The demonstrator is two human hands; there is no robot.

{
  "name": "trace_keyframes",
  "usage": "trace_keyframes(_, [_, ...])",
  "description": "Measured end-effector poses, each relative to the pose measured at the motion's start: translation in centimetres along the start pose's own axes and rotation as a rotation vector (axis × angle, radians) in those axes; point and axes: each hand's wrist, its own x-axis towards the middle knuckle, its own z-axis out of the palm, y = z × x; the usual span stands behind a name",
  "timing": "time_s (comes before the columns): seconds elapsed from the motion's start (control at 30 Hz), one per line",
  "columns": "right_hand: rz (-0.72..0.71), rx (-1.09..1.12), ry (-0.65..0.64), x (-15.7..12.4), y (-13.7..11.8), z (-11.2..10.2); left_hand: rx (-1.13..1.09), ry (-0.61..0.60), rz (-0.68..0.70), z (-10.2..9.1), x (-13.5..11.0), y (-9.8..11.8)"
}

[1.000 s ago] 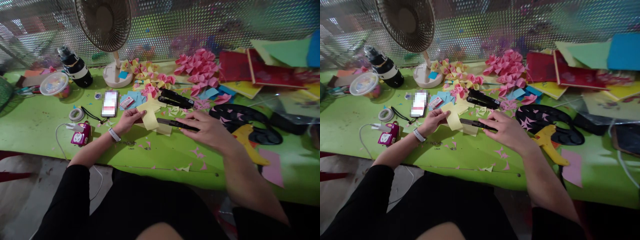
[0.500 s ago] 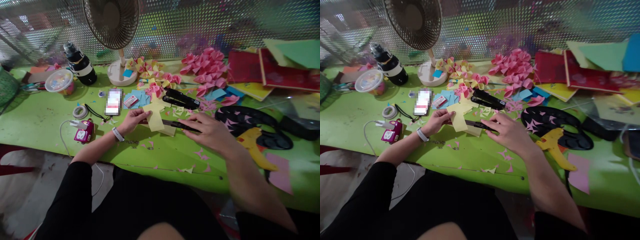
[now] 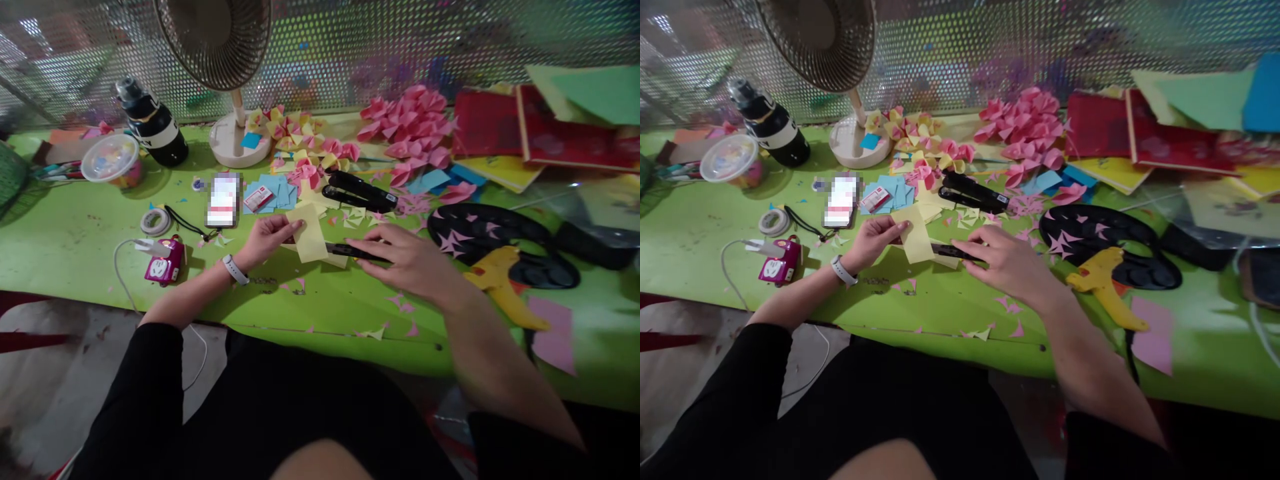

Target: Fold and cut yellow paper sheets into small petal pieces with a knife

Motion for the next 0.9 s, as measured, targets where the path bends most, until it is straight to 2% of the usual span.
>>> trace_keyframes(0.27, [0.002,0.013,-0.006,0.1,-0.3,-0.1,0.017,0.017,0.036,0.0,-0.1,0.1])
trace_keyframes(0.47, [0.025,0.065,-0.062,0.2,-0.3,-0.2,0.034,0.055,0.023,0.1,-0.1,0.3])
trace_keyframes(0.63, [0.0,0.097,-0.02,0.2,-0.1,-0.5,-0.021,0.081,0.014,-0.1,0.0,0.7])
trace_keyframes(0.77, [-0.01,0.062,0.002,0.3,0.0,0.0,-0.052,0.086,0.002,0.0,-0.1,0.5])
trace_keyframes(0.9, [-0.005,0.09,-0.056,0.1,0.1,0.8,-0.059,0.095,-0.022,0.2,-0.1,0.1])
